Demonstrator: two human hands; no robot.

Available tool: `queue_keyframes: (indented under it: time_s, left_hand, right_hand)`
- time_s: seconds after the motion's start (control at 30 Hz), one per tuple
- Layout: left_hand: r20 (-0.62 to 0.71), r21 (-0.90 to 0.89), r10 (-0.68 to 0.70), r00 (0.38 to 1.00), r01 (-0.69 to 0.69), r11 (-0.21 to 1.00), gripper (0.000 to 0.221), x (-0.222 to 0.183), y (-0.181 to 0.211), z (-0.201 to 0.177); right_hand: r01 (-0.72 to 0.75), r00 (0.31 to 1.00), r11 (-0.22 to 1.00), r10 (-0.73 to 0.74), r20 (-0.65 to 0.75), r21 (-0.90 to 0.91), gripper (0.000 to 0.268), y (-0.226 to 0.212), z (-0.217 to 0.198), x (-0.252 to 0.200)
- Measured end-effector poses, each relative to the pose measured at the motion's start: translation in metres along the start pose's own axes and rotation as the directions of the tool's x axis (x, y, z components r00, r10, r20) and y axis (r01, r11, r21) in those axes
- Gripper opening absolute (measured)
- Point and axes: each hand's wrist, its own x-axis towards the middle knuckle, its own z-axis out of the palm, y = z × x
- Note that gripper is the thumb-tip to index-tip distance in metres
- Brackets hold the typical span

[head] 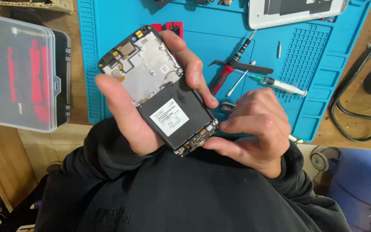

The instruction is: Disassemble a mobile phone and clean internal components using a screwdriver and toothbrush

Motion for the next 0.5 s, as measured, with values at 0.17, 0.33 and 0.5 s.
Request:
queue_keyframes:
  time_s: [0.17,0.33,0.5]
  left_hand:
    - [0.068,0.035,0.118,0.991,-0.121,0.992,0.102,0.000,-0.010,-0.009]
    - [0.093,0.096,0.422,0.902,-0.430,0.898,0.093,0.011,-0.016,0.013]
    - [0.276,0.137,0.508,0.816,-0.556,0.820,0.098,0.013,-0.008,0.006]
  right_hand:
    - [0.015,1.000,0.999,-0.015,-0.006,0.047,0.039,0.000,-0.001,0.000]
    - [-0.009,1.000,0.999,0.010,-0.010,0.052,0.043,-0.001,0.000,0.001]
    - [-0.072,0.997,0.991,0.067,0.043,0.117,0.041,-0.008,-0.001,0.007]
